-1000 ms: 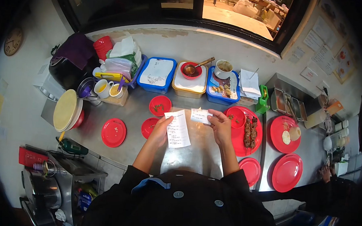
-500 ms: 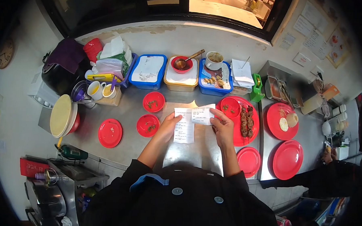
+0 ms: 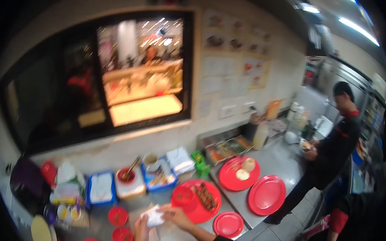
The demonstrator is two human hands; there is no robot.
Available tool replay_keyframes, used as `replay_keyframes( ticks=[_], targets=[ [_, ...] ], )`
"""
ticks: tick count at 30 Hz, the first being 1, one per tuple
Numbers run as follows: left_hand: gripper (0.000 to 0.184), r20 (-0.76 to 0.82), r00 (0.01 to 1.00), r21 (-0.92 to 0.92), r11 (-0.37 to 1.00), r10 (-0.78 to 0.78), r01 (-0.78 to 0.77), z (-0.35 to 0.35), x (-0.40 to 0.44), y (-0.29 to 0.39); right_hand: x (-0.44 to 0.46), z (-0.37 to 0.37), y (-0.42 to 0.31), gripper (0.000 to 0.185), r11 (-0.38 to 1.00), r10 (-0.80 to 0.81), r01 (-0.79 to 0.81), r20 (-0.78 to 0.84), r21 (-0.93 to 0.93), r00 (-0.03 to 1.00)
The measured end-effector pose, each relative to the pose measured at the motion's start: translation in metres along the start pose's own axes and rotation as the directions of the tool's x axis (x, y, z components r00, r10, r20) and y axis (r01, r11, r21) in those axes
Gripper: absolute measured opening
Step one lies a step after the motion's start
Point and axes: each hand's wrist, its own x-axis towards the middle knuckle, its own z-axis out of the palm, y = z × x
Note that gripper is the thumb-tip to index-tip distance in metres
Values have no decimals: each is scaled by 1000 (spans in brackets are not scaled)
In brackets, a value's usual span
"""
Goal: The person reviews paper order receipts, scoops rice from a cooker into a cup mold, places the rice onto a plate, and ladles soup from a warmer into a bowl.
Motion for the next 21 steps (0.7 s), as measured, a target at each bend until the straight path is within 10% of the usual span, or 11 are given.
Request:
replay_keyframes(
  ticks=[1, 2, 7, 11, 16, 21],
  targets=[
    [33, 43, 991, 60, 990, 123, -126, -10, 13, -13, 9, -6, 21, 31, 993, -105, 109, 76, -55, 992],
    [26, -38, 972, 495, 849, 234, -185, -8, 13, -4, 1, -2, -4, 32, 994, -52, 43, 98, 99, 994],
    [25, -8, 983, 540, 828, 184, -151, 1, 29, 5, 8, -74, -63, 29, 942, -185, 197, 72, -272, 980],
    [34, 36, 975, 26, 975, 218, -219, 24, 15, 3, -21, -122, -133, 24, 966, -179, 155, -105, -208, 978],
    [45, -137, 953, 16, 963, 269, -269, 11, 10, 21, -41, -122, -100, 21, 996, -80, 74, -170, -42, 982],
    [43, -413, 828, 1, 909, 380, -417, -22, -12, 76, -39, -55, -3, 23, 963, 222, -193, 147, -187, 964]
  ],
)
